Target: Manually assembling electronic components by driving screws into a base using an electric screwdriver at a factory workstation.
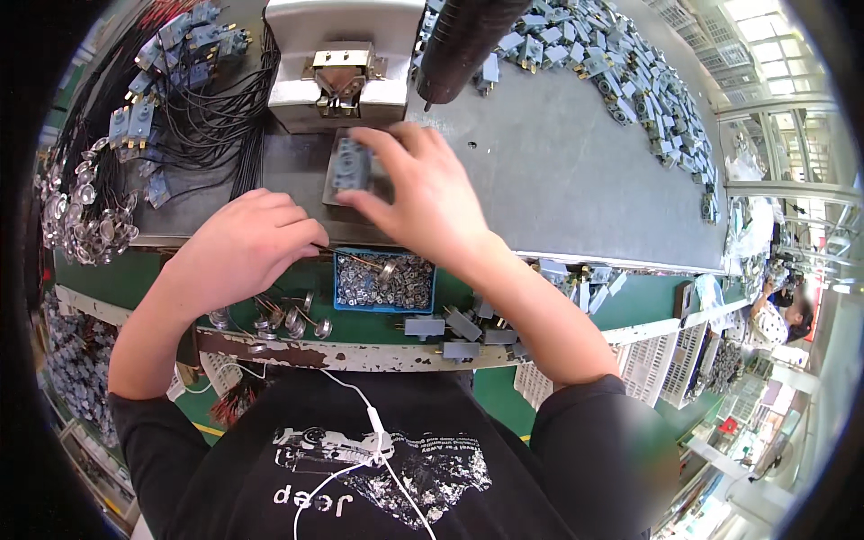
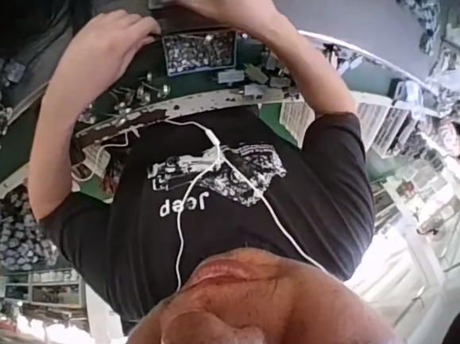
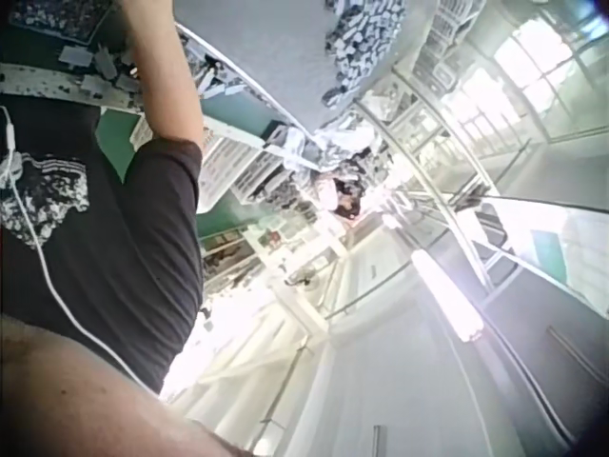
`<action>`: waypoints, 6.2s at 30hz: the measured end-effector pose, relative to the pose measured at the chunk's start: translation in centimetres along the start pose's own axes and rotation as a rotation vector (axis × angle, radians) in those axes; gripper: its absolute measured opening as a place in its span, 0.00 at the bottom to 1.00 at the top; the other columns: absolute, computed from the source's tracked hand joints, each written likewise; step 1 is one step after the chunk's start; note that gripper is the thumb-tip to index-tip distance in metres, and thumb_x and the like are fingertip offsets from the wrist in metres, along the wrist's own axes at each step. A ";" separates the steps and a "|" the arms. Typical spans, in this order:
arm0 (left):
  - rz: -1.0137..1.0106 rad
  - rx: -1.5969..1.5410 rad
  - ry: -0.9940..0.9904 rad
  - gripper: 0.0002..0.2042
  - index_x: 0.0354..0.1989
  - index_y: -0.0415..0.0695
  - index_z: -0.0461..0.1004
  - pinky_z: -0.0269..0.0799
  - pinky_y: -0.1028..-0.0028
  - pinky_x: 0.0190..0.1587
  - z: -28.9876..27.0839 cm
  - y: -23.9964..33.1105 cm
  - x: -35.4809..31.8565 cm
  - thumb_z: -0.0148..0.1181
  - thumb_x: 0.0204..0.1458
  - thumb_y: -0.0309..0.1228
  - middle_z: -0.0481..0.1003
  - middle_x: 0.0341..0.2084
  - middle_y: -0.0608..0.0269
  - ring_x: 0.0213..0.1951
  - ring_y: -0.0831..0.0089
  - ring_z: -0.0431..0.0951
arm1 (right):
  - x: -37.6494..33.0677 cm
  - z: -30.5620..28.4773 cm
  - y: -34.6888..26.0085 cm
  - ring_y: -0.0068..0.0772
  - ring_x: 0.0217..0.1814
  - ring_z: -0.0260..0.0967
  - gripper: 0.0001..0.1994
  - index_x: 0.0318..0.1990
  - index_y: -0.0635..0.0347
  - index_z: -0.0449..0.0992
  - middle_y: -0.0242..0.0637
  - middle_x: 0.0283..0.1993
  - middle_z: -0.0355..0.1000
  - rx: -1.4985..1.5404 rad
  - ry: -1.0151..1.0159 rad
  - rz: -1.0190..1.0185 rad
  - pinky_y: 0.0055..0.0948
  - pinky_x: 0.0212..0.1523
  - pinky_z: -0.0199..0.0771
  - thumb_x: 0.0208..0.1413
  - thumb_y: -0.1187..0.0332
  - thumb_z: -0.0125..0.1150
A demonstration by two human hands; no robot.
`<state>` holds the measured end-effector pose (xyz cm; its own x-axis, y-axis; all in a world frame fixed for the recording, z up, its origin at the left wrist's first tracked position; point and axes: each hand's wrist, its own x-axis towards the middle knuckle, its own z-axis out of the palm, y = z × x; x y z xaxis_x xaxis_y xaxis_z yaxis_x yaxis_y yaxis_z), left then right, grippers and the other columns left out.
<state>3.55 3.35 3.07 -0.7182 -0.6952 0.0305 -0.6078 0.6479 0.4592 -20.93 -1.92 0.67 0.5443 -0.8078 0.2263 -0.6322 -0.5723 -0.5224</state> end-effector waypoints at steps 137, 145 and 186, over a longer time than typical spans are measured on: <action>-0.177 -0.163 0.270 0.09 0.40 0.47 0.79 0.78 0.61 0.40 0.5 -2.4 5.0 0.66 0.57 0.37 0.80 0.30 0.61 0.37 0.59 0.82 | 13.5 -5.1 -8.2 0.23 0.39 0.76 0.31 0.64 0.63 0.55 0.35 0.40 0.73 0.767 0.671 -0.350 0.24 0.37 0.78 0.58 0.81 0.66; -0.236 -0.347 0.269 0.08 0.42 0.47 0.81 0.77 0.68 0.37 0.8 -2.8 4.5 0.69 0.56 0.33 0.80 0.32 0.63 0.33 0.63 0.82 | 9.8 -7.3 -7.1 0.20 0.32 0.75 0.26 0.57 0.62 0.62 0.35 0.39 0.76 1.024 0.495 -0.081 0.21 0.29 0.75 0.56 0.83 0.69; -0.220 -0.317 0.263 0.08 0.42 0.49 0.80 0.77 0.65 0.36 1.2 -3.3 4.5 0.68 0.56 0.34 0.78 0.32 0.64 0.33 0.63 0.81 | 9.0 -4.4 -6.6 0.22 0.35 0.76 0.30 0.60 0.63 0.57 0.39 0.39 0.75 1.005 0.649 -0.085 0.23 0.32 0.79 0.55 0.86 0.67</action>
<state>1.93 -1.56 0.58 -0.4488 -0.8872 0.1072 -0.5731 0.3778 0.7272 -14.26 -5.99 9.75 0.0012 -0.8586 0.5126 0.2633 -0.4943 -0.8285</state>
